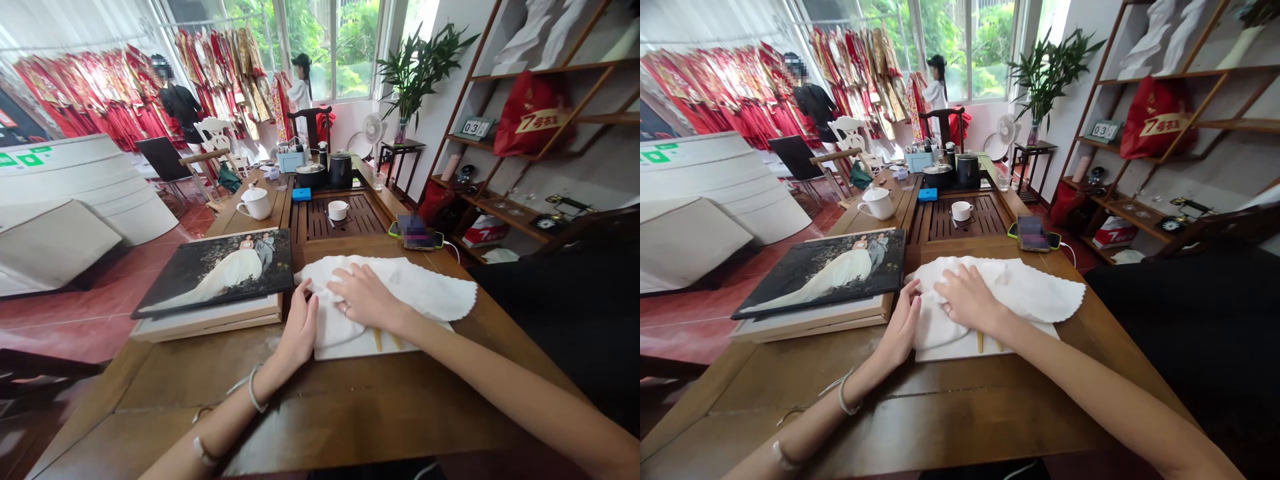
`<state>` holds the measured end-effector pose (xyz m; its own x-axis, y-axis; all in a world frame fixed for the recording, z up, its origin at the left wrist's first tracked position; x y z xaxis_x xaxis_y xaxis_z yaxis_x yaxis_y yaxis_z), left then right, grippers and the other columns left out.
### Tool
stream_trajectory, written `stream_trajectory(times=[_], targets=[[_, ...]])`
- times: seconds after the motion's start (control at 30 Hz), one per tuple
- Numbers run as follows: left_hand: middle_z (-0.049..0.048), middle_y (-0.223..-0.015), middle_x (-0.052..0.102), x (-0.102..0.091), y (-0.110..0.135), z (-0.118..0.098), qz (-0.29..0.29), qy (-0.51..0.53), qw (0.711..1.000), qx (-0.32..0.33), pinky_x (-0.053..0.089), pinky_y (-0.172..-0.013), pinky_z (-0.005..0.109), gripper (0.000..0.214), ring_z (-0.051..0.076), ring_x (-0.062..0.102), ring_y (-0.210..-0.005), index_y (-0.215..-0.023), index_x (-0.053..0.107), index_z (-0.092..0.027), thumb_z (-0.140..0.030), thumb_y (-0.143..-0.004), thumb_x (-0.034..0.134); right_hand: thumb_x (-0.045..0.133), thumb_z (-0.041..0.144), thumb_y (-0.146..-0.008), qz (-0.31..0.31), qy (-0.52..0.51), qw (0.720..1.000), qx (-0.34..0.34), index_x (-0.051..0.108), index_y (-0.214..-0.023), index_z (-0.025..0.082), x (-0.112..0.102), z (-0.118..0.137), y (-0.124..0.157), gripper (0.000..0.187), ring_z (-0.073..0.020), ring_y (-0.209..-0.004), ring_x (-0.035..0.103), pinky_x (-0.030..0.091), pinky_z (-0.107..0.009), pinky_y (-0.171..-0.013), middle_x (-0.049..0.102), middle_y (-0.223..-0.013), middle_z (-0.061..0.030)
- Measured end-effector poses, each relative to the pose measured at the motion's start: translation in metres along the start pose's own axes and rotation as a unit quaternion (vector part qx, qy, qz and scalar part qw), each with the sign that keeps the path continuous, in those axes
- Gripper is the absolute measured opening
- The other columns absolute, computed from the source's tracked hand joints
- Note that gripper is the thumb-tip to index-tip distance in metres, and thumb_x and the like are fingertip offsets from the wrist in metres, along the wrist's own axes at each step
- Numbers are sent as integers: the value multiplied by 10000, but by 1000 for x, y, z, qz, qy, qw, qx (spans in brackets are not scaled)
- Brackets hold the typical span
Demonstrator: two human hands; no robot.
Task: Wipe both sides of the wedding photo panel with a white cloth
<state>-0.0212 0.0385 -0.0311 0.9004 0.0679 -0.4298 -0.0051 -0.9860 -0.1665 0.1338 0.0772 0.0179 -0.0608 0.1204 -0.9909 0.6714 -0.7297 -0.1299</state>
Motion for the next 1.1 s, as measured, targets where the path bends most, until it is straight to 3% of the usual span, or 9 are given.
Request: stream_trajectory(times=[0.17,0.37,0.53,0.73,0.87,0.97,1.1], targets=[[149,-1440,375,-2,1,-2,-10,3,1000,-1,200,-1157,460,463,236,317,-1381,-1326,321,-180,-464,-963,279,586,209,-786,9,-88,992,-93,618,-1009,200,-7,26,24,225,-249,-934,490,368,-367,-773,603,-1073,-73],[144,-1403,404,-1,1,-2,-9,-15,1000,14,222,-1147,433,485,224,345,-1356,-1318,341,-174,-492,-964,247,620,163,-739,27,-208,968,-134,629,-890,206,-14,23,37,157,-182,-875,519,376,-312,-810,620,-1006,-23],[136,-1376,444,-2,-1,0,-10,-10,1000,16,239,-1135,448,470,232,381,-1331,-1292,379,-193,-503,-960,260,621,175,-758,31,-176,978,-103,632,-976,234,-5,10,17,226,-197,-928,523,366,-334,-815,612,-1080,-25],[153,-1423,417,-3,-3,1,-9,-13,1000,-7,214,-1146,468,504,252,340,-1365,-1325,375,-177,-504,-951,291,539,185,-812,6,-108,994,12,619,-1032,214,6,-12,-24,235,-237,-995,525,382,-348,-799,601,-1122,-64],[140,-1451,393,-3,-4,1,-5,-3,1000,-5,196,-1150,477,487,247,322,-1378,-1335,368,-194,-490,-956,288,515,220,-836,-6,-58,996,68,610,-1061,207,7,-9,-37,244,-291,-1040,507,392,-384,-784,585,-1162,-89],[139,-1415,425,-3,-4,2,-2,-3,1000,1,203,-1146,467,471,241,349,-1357,-1309,385,-187,-485,-957,287,520,220,-836,-2,-43,998,44,609,-1054,202,3,4,-24,236,-299,-1023,504,390,-393,-777,588,-1144,-95],[146,-1373,451,-3,-4,3,-10,-3,1000,8,236,-1132,452,467,233,376,-1328,-1288,387,-176,-486,-958,273,576,198,-791,28,-77,995,-58,611,-993,209,-8,21,16,205,-260,-961,507,381,-371,-769,598,-1102,-72]])
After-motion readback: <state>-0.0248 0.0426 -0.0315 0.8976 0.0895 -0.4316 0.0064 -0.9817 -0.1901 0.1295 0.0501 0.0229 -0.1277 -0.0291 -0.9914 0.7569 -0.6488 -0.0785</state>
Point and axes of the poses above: each hand's wrist, its own y-axis away from the middle knuckle, its own x-axis out of the palm, z = x × y, the point moved 2 cm from there along -y, towards the middle knuckle
